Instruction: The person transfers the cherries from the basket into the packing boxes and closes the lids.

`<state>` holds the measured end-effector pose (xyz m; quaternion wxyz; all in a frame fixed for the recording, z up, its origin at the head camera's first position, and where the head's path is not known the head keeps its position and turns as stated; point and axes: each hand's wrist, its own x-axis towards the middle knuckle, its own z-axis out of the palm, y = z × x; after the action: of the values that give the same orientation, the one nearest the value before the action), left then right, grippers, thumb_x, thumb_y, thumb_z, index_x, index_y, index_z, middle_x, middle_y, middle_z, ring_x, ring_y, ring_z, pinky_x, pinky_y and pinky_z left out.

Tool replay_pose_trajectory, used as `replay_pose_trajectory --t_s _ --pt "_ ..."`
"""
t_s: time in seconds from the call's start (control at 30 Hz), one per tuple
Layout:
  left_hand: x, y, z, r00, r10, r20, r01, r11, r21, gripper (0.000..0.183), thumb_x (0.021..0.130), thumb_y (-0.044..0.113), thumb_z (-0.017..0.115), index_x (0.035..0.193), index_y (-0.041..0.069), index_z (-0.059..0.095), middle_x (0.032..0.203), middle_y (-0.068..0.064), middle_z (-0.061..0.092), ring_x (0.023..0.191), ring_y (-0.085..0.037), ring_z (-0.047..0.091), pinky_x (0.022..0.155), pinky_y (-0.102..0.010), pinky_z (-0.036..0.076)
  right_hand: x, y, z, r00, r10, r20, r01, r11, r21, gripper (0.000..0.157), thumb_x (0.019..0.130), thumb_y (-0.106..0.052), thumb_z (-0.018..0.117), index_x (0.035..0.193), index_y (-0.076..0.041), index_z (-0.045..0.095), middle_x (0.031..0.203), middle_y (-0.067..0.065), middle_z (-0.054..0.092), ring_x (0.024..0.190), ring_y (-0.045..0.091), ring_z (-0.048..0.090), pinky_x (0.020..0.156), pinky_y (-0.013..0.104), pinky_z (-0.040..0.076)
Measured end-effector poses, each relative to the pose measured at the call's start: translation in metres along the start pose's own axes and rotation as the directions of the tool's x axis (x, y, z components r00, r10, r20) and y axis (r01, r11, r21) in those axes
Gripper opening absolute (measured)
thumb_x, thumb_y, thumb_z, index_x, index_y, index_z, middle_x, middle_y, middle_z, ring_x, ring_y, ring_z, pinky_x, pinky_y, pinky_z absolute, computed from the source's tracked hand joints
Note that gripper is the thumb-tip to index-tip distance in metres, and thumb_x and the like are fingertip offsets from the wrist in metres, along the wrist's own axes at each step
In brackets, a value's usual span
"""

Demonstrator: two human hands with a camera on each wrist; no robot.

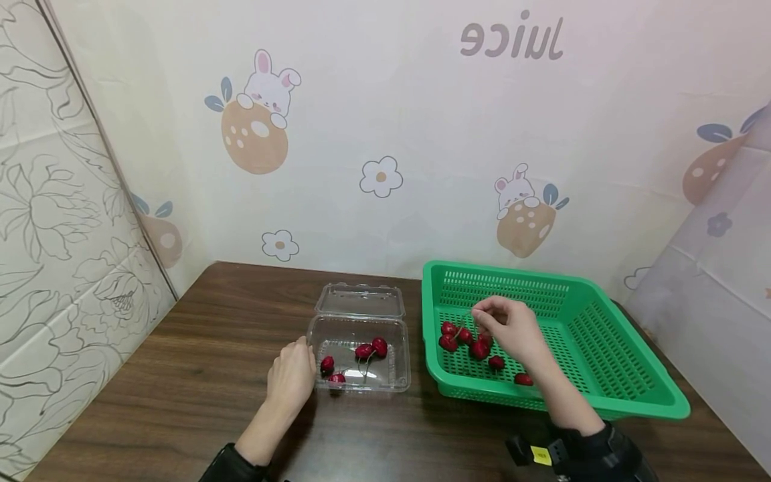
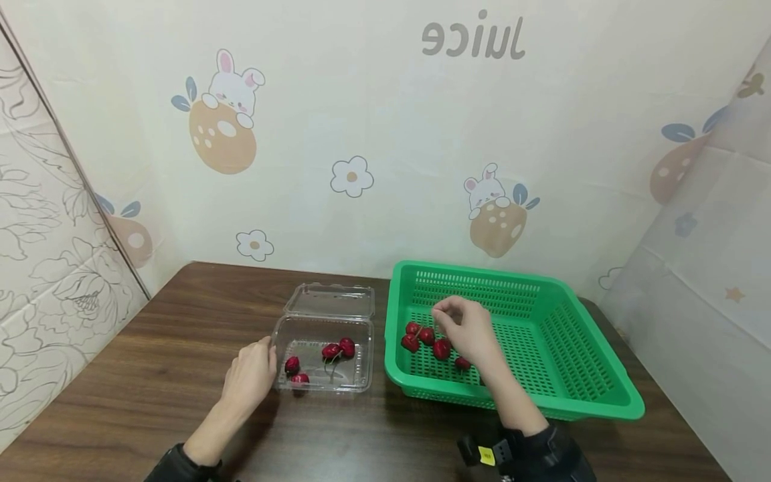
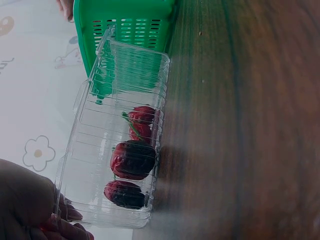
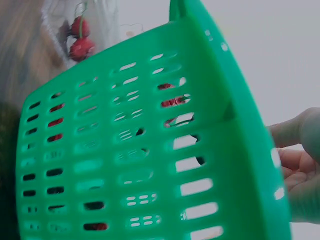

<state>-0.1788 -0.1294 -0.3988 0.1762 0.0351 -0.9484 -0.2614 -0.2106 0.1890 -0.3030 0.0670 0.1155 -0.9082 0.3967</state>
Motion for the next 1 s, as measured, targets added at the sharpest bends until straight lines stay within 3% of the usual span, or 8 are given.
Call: replay_pose_trajectory --t_s 0.33,0.53,0.67,1.0 --pt "0.000 -0.001 0.001 1.000 -0.001 -0.004 0.001 1.000 0.003 0.013 0.086 0.007 0.052 0.080 -0.004 0.056 0.071 -0.015 0.058 0.060 -0.037 0.059 0.043 -0.042 0.043 -0.008 -0.017 -0.006 0.999 -0.035 -0.028 0.035 0.999 0.014 0.012 0.088 -0.013 0.054 0.093 -0.003 0.061 0.076 0.005 0.061 0.066 0.017 0.058 0.060 0.029 0.047" --pt "0.000 0.000 0.000 1.000 -0.003 0.010 0.003 1.000 -0.005 0.013 0.087 0.007 0.051 0.078 -0.003 0.055 0.070 -0.014 0.058 0.060 -0.036 0.059 0.041 -0.041 0.042 -0.011 -0.025 -0.007 0.999 -0.039 -0.031 0.041 0.998 0.042 0.015 0.088 -0.016 0.055 0.094 -0.004 0.061 0.079 0.006 0.061 0.070 0.022 0.060 0.064 0.029 0.048" --pt "0.000 0.000 0.000 1.000 -0.004 0.013 0.004 1.000 -0.006 0.014 0.087 0.007 0.051 0.077 -0.002 0.054 0.070 -0.014 0.057 0.059 -0.035 0.059 0.041 -0.041 0.041 -0.013 -0.032 -0.006 0.998 -0.048 -0.039 0.050 0.997 0.062 0.017 0.088 -0.018 0.056 0.094 -0.003 0.061 0.079 0.007 0.061 0.068 0.016 0.060 0.064 0.024 0.048" --pt "0.000 0.001 0.000 1.000 0.001 0.013 -0.001 1.000 -0.005 0.014 0.087 0.007 0.051 0.076 -0.002 0.054 0.068 -0.013 0.056 0.056 -0.032 0.058 0.040 -0.038 0.041 -0.015 -0.047 0.002 0.993 -0.109 -0.049 0.115 0.983 0.141 0.015 0.087 -0.017 0.057 0.092 -0.003 0.061 0.075 0.008 0.061 0.064 0.015 0.058 0.057 0.028 0.047"
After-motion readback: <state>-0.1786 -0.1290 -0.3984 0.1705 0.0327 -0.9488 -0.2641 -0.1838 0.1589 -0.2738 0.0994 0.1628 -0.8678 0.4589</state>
